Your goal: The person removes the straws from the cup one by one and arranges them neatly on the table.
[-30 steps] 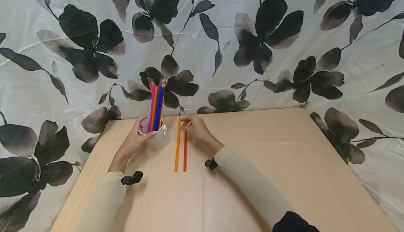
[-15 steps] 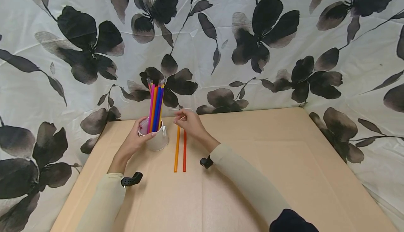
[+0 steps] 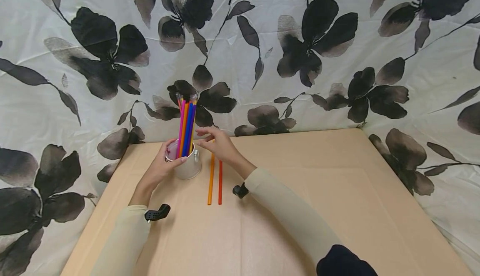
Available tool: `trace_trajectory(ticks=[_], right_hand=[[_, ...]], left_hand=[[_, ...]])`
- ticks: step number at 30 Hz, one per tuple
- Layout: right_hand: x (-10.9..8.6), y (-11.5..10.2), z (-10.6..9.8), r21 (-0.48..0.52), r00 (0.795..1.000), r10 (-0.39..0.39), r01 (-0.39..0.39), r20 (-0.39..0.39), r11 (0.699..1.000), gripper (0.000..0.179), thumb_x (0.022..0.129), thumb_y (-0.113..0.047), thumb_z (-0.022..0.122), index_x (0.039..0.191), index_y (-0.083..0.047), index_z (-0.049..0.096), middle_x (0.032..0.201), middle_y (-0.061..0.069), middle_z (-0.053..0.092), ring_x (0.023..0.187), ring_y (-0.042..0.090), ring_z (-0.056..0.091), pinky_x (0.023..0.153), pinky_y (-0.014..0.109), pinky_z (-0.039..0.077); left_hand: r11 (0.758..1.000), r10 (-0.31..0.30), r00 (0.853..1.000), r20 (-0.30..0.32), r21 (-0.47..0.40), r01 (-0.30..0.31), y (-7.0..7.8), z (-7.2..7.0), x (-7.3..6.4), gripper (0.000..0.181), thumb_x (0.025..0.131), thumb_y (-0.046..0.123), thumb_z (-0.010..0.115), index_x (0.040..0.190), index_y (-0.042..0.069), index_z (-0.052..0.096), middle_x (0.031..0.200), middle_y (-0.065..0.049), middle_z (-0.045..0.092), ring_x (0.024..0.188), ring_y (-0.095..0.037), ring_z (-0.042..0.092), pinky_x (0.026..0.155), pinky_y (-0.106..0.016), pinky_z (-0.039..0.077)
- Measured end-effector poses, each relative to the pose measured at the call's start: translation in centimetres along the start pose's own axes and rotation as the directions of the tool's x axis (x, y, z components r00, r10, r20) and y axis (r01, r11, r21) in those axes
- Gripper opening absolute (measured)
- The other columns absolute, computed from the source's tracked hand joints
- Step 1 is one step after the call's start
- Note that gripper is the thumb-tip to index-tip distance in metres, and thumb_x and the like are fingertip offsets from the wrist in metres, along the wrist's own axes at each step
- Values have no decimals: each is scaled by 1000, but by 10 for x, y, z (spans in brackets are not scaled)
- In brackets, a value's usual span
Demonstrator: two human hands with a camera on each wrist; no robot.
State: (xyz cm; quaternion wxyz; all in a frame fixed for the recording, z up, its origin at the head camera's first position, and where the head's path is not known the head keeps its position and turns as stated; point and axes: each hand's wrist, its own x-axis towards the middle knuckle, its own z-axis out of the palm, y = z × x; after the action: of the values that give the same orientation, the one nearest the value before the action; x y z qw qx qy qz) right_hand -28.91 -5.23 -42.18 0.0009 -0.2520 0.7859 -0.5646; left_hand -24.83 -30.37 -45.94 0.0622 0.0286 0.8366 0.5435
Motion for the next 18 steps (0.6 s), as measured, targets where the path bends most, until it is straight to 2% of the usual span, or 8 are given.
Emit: trace_trajectory(ticks=[7, 13, 18], right_hand=[[7, -8, 4, 31, 997, -47, 45, 53, 998, 43, 94, -17, 73, 137, -15, 65, 130, 5, 57, 98, 11, 66, 81, 21, 58], [11, -9, 10, 28, 997, -25, 23, 79, 999, 46, 94, -15, 74, 139, -15, 64, 138, 6, 55, 97, 10, 65, 80, 20, 58], [13, -7, 15, 26, 994, 7, -10, 106, 1000, 49, 94, -15, 73, 142, -17, 61, 142, 3, 53, 96, 9, 65, 79, 20, 58]], left_hand=[[1000, -11, 1000, 1, 6, 11, 4, 1, 0, 101, 90, 43, 75, 163, 29, 6, 165, -16, 17, 149, -45, 20, 115, -69, 27], [1000, -15, 1000, 7, 1, 15, 29, 3, -13, 99, 91, 38, 75, 163, 22, 8, 163, -20, 17, 148, -46, 21, 114, -69, 29], [1000, -9, 1000, 9, 3, 9, 37, 5, -18, 98, 92, 37, 75, 162, 18, 9, 162, -23, 17, 147, -49, 21, 113, -70, 30]])
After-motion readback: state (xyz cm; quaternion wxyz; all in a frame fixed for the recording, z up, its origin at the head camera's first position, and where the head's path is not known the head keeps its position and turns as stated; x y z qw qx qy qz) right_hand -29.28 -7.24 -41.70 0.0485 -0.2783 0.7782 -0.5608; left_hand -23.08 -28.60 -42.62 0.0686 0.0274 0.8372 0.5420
